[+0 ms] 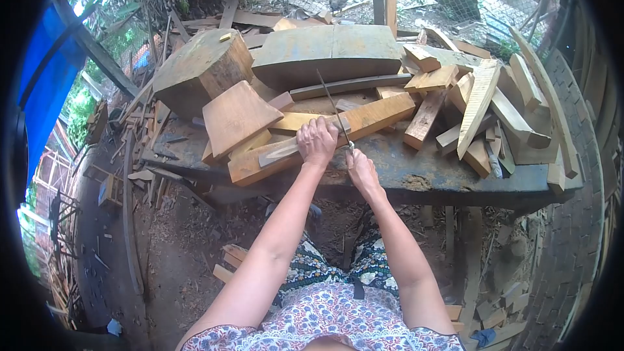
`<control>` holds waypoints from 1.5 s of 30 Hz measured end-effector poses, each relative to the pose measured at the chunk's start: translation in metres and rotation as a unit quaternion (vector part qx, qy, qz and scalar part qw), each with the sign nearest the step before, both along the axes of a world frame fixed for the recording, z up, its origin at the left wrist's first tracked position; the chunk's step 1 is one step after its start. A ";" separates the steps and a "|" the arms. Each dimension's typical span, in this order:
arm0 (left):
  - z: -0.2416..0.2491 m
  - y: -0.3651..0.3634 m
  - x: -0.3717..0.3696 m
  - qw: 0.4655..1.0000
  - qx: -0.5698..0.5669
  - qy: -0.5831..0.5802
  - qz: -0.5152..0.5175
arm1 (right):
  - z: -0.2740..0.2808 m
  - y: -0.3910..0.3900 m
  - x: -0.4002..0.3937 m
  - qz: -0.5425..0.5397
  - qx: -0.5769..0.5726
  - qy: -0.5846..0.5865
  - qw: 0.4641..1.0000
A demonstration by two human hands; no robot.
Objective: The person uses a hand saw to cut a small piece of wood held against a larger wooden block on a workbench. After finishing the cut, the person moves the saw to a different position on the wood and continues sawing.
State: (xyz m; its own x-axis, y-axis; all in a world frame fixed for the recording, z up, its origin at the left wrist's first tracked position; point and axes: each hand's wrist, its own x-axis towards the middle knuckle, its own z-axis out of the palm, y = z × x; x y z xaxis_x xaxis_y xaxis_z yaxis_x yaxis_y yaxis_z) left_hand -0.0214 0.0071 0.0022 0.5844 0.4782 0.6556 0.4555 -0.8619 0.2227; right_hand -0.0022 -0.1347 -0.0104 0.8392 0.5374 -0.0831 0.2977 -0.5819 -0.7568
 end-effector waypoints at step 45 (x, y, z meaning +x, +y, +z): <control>-0.001 0.001 0.001 1.000 -0.004 0.007 -0.007 | -0.009 0.006 -0.011 -0.034 0.088 -0.021 0.995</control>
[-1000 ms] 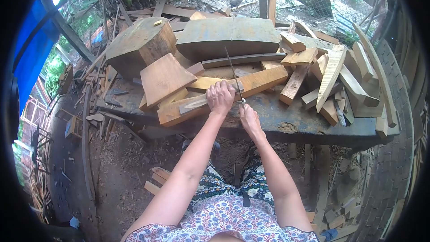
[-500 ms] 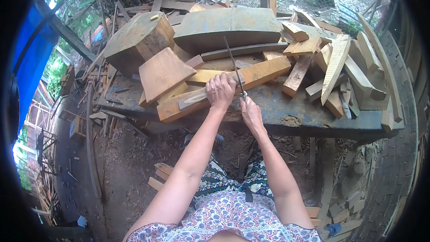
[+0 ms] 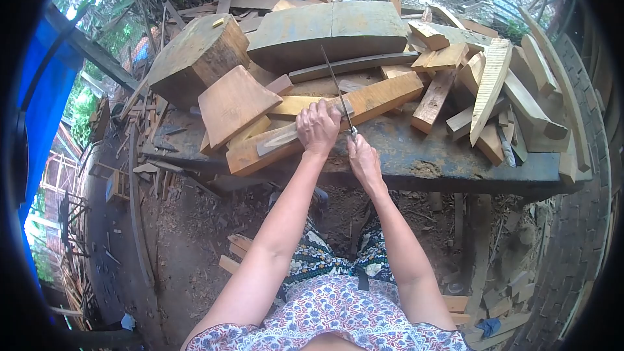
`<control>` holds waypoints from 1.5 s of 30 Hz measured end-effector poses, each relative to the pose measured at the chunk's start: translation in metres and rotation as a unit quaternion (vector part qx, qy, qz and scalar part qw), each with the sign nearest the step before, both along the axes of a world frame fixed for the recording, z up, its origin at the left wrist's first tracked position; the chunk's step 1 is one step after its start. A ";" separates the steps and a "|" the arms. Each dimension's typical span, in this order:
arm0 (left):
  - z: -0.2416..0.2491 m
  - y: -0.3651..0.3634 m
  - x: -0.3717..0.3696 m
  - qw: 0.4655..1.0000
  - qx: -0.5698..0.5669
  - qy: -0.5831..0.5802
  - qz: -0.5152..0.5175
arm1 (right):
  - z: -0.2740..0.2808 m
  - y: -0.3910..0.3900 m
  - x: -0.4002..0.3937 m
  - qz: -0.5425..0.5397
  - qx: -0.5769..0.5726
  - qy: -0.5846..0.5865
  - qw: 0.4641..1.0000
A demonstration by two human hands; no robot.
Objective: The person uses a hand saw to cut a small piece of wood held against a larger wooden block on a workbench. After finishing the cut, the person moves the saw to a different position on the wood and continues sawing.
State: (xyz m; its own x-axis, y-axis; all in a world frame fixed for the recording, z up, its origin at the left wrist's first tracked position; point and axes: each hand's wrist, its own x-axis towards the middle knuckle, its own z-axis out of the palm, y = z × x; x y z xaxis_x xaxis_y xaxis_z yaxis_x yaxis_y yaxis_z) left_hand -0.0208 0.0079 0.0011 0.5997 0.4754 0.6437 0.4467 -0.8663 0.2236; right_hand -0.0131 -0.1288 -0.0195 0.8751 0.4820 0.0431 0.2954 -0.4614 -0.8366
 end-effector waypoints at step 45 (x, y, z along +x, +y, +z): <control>0.003 0.000 0.001 1.000 -0.007 -0.015 -0.003 | 0.030 -0.003 0.006 0.046 -0.094 0.044 0.994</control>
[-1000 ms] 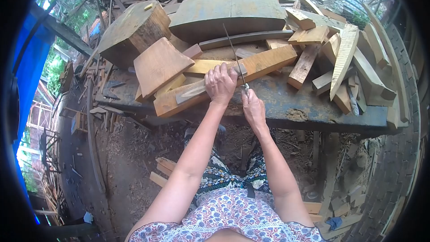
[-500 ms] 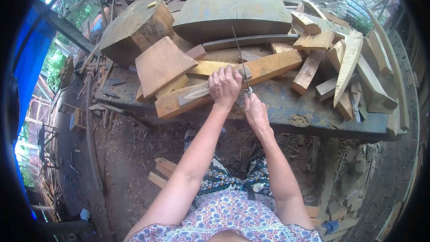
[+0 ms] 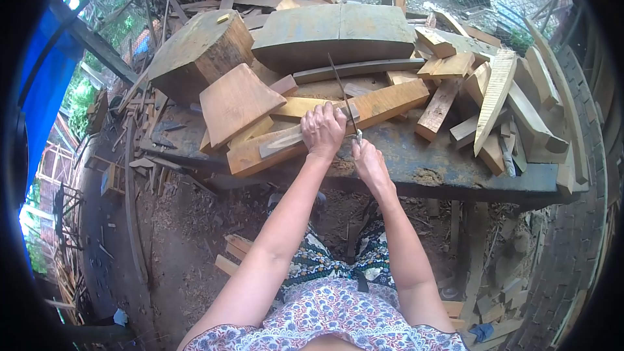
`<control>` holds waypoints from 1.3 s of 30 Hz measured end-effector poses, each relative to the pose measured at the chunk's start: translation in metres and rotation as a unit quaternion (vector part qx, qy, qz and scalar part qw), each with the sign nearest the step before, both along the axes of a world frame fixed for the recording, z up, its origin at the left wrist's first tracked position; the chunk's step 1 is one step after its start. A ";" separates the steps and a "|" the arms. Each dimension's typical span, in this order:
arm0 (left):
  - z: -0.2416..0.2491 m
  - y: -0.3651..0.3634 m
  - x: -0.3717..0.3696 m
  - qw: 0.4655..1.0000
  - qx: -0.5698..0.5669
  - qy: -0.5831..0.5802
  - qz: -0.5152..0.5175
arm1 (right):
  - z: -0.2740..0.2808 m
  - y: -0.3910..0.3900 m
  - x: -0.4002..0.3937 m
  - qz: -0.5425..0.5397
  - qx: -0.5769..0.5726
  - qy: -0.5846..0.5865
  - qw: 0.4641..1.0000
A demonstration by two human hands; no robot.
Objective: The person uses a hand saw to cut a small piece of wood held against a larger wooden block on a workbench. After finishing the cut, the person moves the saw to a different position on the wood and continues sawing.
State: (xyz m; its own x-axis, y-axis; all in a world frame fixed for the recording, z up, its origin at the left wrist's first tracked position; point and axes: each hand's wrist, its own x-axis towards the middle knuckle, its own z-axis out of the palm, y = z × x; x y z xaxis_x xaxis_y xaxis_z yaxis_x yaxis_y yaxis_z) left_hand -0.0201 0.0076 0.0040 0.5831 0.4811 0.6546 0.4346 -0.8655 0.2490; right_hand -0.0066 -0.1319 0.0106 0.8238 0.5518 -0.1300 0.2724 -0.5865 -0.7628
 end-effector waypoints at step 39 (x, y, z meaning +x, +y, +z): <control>-0.001 -0.002 0.000 1.000 0.008 0.017 0.010 | -0.017 0.011 -0.004 -0.045 0.043 -0.045 0.997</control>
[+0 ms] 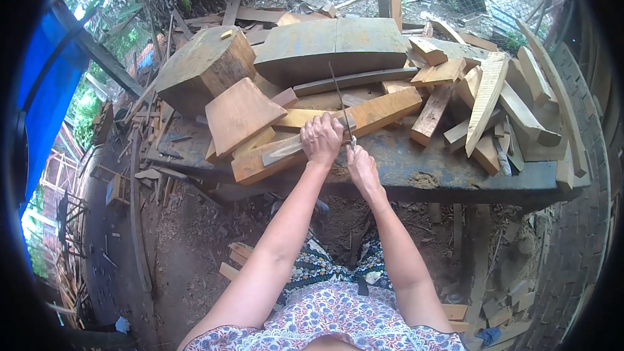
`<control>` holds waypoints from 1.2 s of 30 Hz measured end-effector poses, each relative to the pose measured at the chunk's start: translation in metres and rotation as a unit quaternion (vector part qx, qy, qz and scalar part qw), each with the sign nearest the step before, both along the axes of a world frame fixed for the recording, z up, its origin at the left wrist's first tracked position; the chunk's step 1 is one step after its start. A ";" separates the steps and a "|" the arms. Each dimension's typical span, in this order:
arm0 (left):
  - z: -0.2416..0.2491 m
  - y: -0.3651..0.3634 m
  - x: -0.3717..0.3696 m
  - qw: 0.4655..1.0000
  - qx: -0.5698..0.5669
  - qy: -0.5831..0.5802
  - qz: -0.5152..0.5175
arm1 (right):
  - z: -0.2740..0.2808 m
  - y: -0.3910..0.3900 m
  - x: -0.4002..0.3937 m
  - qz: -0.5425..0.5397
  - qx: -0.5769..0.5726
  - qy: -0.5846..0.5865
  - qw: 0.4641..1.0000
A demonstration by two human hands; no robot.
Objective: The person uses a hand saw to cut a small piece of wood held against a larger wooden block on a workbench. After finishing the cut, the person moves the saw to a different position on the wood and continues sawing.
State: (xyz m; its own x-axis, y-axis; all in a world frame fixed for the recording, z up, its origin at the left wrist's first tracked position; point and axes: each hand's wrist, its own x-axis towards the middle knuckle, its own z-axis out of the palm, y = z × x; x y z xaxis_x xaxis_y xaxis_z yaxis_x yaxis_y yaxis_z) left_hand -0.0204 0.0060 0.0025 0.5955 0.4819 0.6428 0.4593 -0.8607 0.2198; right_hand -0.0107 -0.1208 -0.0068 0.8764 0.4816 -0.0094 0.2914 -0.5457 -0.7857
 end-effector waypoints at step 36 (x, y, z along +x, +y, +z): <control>0.001 0.002 -0.001 1.000 0.006 -0.020 -0.009 | 0.003 0.005 -0.007 -0.013 0.047 0.061 0.997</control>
